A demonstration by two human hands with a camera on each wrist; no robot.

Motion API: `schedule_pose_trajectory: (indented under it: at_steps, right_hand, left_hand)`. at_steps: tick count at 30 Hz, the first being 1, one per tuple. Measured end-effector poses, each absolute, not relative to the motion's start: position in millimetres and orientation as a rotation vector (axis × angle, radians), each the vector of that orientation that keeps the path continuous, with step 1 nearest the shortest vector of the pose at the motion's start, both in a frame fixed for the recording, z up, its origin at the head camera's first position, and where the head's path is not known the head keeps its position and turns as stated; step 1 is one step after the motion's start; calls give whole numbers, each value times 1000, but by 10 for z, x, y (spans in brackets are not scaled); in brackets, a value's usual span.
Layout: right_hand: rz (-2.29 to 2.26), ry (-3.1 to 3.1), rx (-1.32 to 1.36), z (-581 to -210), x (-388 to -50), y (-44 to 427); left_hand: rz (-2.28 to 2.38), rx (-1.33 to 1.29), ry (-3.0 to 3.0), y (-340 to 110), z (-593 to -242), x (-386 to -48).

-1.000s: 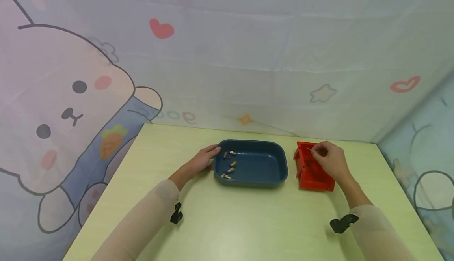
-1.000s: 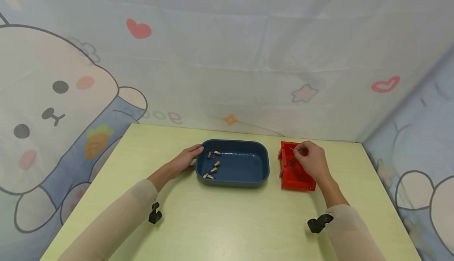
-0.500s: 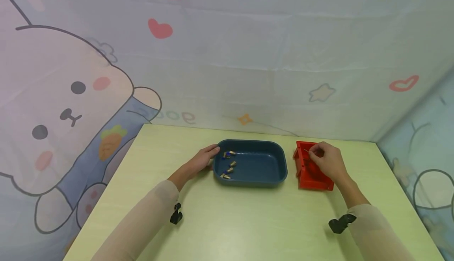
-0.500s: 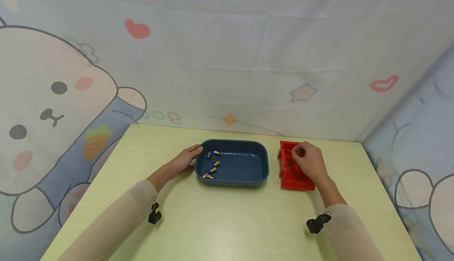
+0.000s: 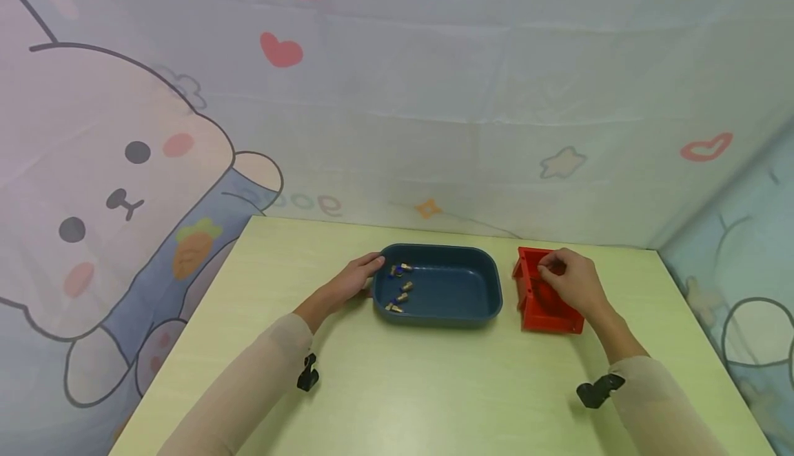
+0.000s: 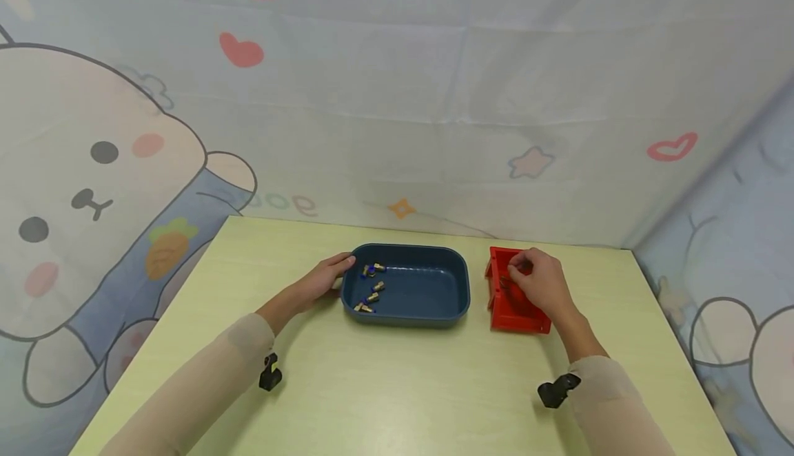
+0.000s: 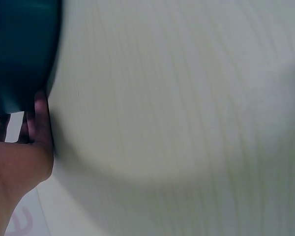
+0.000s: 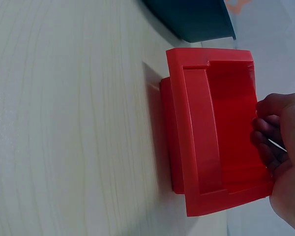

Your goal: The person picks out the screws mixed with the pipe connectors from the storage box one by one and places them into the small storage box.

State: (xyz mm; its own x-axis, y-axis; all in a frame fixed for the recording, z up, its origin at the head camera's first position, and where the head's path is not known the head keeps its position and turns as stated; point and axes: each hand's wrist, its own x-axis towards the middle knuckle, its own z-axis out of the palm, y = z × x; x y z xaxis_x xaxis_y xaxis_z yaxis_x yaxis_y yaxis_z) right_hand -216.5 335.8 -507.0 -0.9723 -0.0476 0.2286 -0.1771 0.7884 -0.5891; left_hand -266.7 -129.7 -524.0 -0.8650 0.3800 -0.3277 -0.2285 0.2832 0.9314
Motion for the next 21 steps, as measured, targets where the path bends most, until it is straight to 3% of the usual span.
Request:
schedule_pose_trajectory:
  at_steps: [12, 21]
  right_hand:
    - [931, -2876, 269, -4923, -2192, 3272]
    - [856, -2940, 425, -4667, -2170, 3111]
  left_hand:
    - [1664, 260, 2093, -1417, -5161, -2681]
    - [1337, 528, 2407, -1549, -4786, -2689]
